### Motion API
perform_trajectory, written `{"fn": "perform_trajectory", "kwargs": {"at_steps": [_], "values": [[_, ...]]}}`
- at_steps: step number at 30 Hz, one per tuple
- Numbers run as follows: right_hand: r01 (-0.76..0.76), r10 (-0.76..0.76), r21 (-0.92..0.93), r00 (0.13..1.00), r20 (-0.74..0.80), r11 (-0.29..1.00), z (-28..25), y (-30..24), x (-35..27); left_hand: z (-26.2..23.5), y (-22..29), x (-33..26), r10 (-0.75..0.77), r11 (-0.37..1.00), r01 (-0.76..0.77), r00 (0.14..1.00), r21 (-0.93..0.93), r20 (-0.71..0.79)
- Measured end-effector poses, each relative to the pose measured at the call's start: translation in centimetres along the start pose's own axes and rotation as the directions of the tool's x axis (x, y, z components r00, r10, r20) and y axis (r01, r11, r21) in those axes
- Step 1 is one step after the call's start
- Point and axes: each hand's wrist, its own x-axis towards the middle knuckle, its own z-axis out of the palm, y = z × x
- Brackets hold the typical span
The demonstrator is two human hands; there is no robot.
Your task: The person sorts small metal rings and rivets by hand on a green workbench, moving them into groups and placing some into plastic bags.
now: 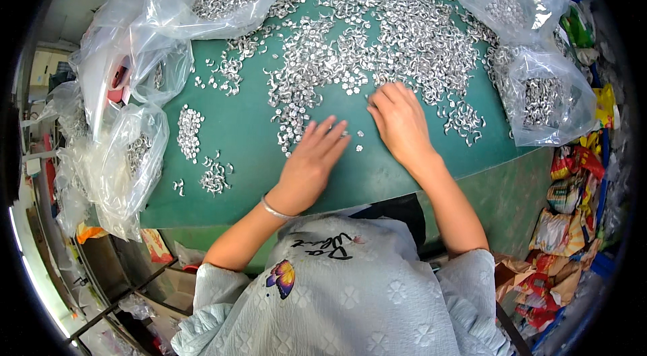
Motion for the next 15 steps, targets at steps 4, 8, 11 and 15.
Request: {"fn": "perform_trajectory", "kwargs": {"at_steps": [4, 8, 11, 15], "values": [[-0.027, 0.022, 0.117, 0.999, 0.043, 0.993, -1.5, 0.0, -0.7, -0.7, -1.0, -1.6, -0.108, 0.994, 0.108, 0.993, 0.003, -0.053], [0.033, -0.029, 0.096, 0.998, -0.048, 0.995, -0.4, -1.0, 0.6, -0.1, 1.1, 0.5, 0.043, 0.998, -0.044, 0.999, -0.039, -0.018], [0.047, -0.049, 0.079, 0.999, 0.020, 0.996, -0.4, -0.5, -0.7, 0.4, 1.6, 0.1, 0.098, 0.994, -0.095, 0.993, -0.051, 0.059], [0.009, -0.011, 0.032, 0.998, 0.061, 0.999, -3.1, 0.3, -2.2, 0.1, -0.8, -1.8, -0.035, 0.999, 0.037, 0.998, 0.036, -0.055]]}}
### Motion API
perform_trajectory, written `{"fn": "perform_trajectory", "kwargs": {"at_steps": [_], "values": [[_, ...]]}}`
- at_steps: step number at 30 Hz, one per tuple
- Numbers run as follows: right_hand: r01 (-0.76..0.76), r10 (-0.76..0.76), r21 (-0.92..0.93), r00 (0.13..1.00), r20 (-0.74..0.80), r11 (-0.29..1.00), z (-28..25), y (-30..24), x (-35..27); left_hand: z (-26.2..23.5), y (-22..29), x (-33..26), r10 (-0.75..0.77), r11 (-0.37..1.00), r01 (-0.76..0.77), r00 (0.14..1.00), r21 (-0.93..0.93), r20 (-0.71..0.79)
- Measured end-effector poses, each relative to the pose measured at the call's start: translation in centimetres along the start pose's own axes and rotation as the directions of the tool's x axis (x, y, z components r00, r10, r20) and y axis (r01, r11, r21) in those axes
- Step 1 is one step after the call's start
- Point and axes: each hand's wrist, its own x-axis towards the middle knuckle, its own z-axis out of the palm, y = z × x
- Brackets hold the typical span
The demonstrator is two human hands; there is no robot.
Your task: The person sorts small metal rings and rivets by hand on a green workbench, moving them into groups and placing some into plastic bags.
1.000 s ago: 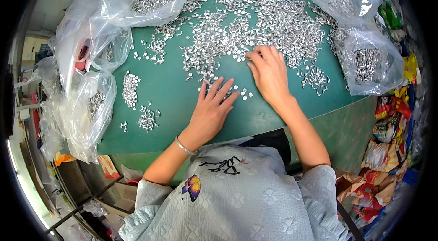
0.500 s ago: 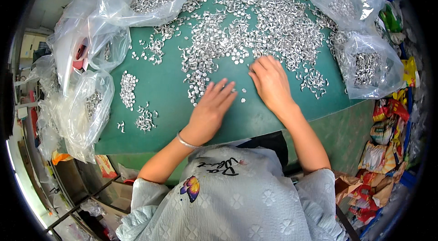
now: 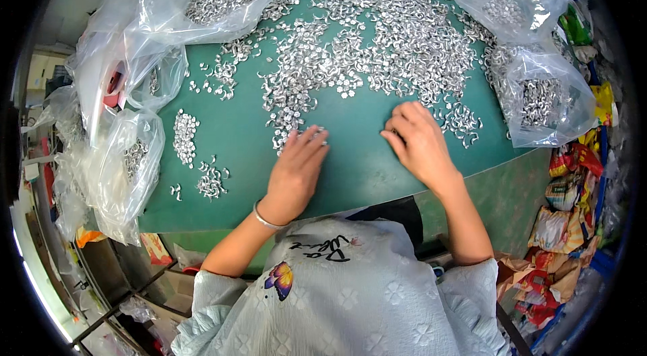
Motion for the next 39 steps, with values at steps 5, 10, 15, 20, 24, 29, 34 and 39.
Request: {"fn": "perform_trajectory", "kwargs": {"at_steps": [5, 10, 15, 20, 24, 29, 34, 39], "values": [[-0.066, 0.044, -0.210, 0.993, -0.108, 0.976, 1.0, 0.6, 2.9, -0.6, 0.9, 1.3, -0.136, 0.990, 0.138, 0.985, 0.009, -0.110], [-0.016, 0.038, -0.211, 0.994, 0.103, 0.977, 2.7, -2.0, 1.6, -0.3, -0.9, 1.5, -0.173, 0.980, 0.182, 0.980, 0.087, -0.096], [0.089, -0.083, -0.004, 0.940, 0.332, 0.996, 0.3, -3.3, -0.7, -0.4, -2.9, 1.8, -0.206, 0.972, 0.223, 0.959, 0.071, -0.193], [-0.065, 0.055, 0.161, 0.996, 0.069, 0.985, -0.6, -0.9, -2.0, -1.1, -1.9, 2.3, -0.193, 0.977, 0.209, 0.957, 0.053, -0.217], [-0.066, 0.066, 0.003, 0.980, -0.189, 0.998, 0.7, -2.7, 0.3, 0.6, 1.0, 4.0, -0.099, 0.992, 0.090, 0.988, -0.083, -0.116], [-0.104, 0.098, -0.014, 0.971, -0.220, 0.994, 0.7, -1.1, 0.5, 1.7, 0.0, 7.2, -0.075, 0.997, 0.076, 0.990, 0.003, -0.121], [-0.114, 0.089, -0.186, 0.986, -0.138, 0.976, 1.7, 1.0, 3.8, 2.6, -0.8, 8.5, -0.062, 0.998, 0.063, 0.991, 0.003, -0.120], [-0.090, 0.070, -0.083, 0.974, -0.217, 0.992, 0.4, 1.9, 2.9, 1.1, -0.2, 6.4, -0.100, 0.994, 0.092, 0.983, -0.057, -0.155]]}}
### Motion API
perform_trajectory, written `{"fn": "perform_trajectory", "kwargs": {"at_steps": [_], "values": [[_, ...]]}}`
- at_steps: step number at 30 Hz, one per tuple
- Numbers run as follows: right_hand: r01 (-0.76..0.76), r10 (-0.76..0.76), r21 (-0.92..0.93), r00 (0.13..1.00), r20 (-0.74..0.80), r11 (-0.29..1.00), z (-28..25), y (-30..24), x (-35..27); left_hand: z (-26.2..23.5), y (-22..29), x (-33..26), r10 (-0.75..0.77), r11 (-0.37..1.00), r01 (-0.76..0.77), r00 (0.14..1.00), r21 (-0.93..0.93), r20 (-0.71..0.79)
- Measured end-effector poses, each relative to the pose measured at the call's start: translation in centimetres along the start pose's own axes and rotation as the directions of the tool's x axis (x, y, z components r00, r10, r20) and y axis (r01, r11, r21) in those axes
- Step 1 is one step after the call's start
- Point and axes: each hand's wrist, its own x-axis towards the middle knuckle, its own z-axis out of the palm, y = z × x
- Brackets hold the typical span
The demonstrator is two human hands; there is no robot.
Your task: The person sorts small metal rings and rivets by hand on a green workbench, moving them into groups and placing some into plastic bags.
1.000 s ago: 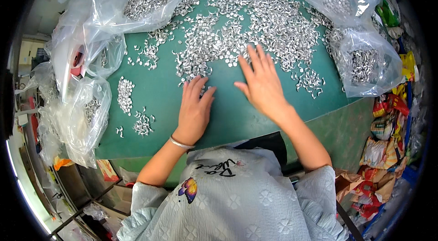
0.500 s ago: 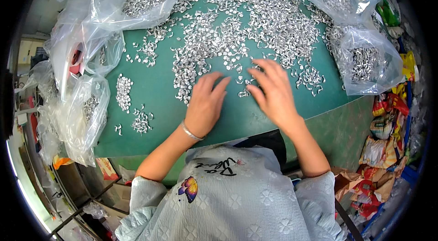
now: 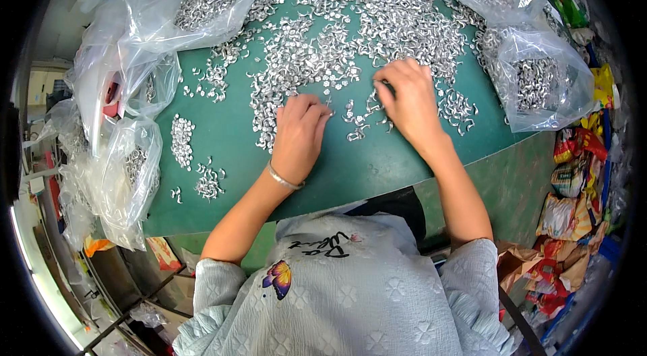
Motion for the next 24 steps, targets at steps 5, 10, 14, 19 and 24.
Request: {"fn": "perform_trajectory", "kwargs": {"at_steps": [5, 10, 14, 19, 24], "values": [[-0.118, 0.117, -0.013, 0.960, 0.254, 0.993, -3.6, -0.9, -3.8, 0.2, 0.8, -1.7, -0.047, 0.992, 0.055, 0.996, -0.111, 0.078], [-0.263, 0.205, 0.259, 0.951, 0.230, 0.929, -4.1, -2.5, -5.1, 0.9, 2.9, -1.6, -0.052, 0.982, 0.074, 0.991, -0.174, 0.123], [-0.212, 0.152, 0.190, 0.945, 0.288, 0.959, -2.6, -3.1, -5.0, 0.6, 3.8, -2.2, -0.020, 0.975, 0.063, 0.980, -0.215, 0.199], [-0.158, 0.078, 0.253, 0.951, 0.301, 0.954, -3.6, -2.4, -5.5, -0.7, 3.8, -2.8, -0.096, 0.982, 0.119, 0.983, -0.145, 0.156], [-0.016, -0.022, 0.194, 0.980, 0.195, 0.981, -2.4, -3.3, -4.8, 0.6, 4.0, -2.8, -0.059, 0.987, 0.083, 0.984, -0.139, 0.166]]}}
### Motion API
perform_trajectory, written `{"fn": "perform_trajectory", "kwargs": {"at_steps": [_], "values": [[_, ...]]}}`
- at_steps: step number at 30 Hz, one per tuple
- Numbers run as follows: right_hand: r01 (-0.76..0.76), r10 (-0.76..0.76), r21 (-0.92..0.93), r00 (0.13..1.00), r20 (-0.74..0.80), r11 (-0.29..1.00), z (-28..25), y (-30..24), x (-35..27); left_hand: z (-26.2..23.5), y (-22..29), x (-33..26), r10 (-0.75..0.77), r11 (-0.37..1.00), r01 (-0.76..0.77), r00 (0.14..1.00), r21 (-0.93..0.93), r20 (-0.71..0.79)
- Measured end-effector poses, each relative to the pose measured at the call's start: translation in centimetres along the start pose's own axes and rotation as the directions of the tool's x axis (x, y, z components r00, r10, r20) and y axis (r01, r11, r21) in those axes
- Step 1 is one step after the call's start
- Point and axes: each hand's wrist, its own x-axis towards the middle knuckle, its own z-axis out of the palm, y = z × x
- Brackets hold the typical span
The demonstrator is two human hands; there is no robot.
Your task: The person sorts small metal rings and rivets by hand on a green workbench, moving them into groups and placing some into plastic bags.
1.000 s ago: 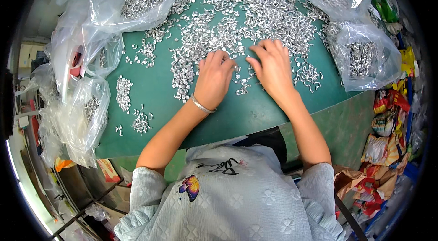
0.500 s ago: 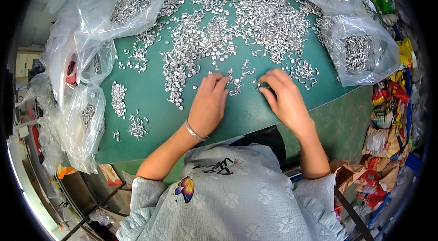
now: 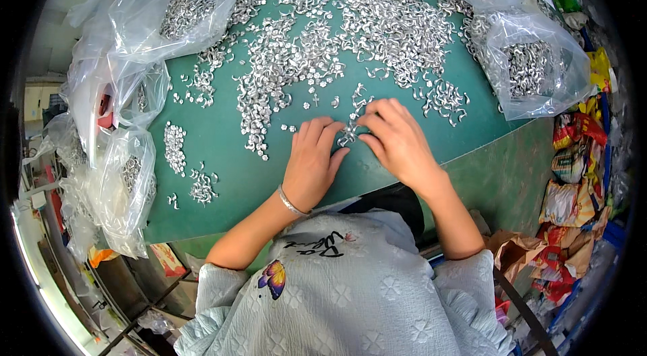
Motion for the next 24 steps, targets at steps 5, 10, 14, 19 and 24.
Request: {"fn": "perform_trajectory", "kwargs": {"at_steps": [5, 10, 14, 19, 24], "values": [[0.016, -0.015, -0.071, 1.000, 0.009, 0.997, -0.4, 0.9, -0.6, -1.0, -0.1, -0.8, -0.032, 0.999, 0.032, 0.999, -0.026, -0.009], [0.070, -0.063, -0.140, 0.997, 0.049, 0.988, 0.5, 0.5, 0.0, 0.2, -0.5, 0.4, -0.005, 0.999, 0.004, 0.999, -0.038, -0.033], [0.051, -0.046, -0.158, 0.998, 0.030, 0.986, -0.1, 0.1, 0.1, 0.2, -0.3, 1.3, 0.021, 1.000, -0.020, 0.999, 0.018, -0.036], [0.079, -0.070, -0.155, 0.996, 0.063, 0.985, 0.5, 0.1, -0.1, -0.3, -0.9, 1.4, 0.050, 0.996, -0.047, 0.998, 0.081, -0.032], [-0.023, 0.012, -0.101, 0.994, -0.112, 0.995, -0.6, 0.4, -0.3, -0.8, -0.5, 1.7, 0.040, 0.996, -0.037, 0.998, 0.087, -0.043]]}}
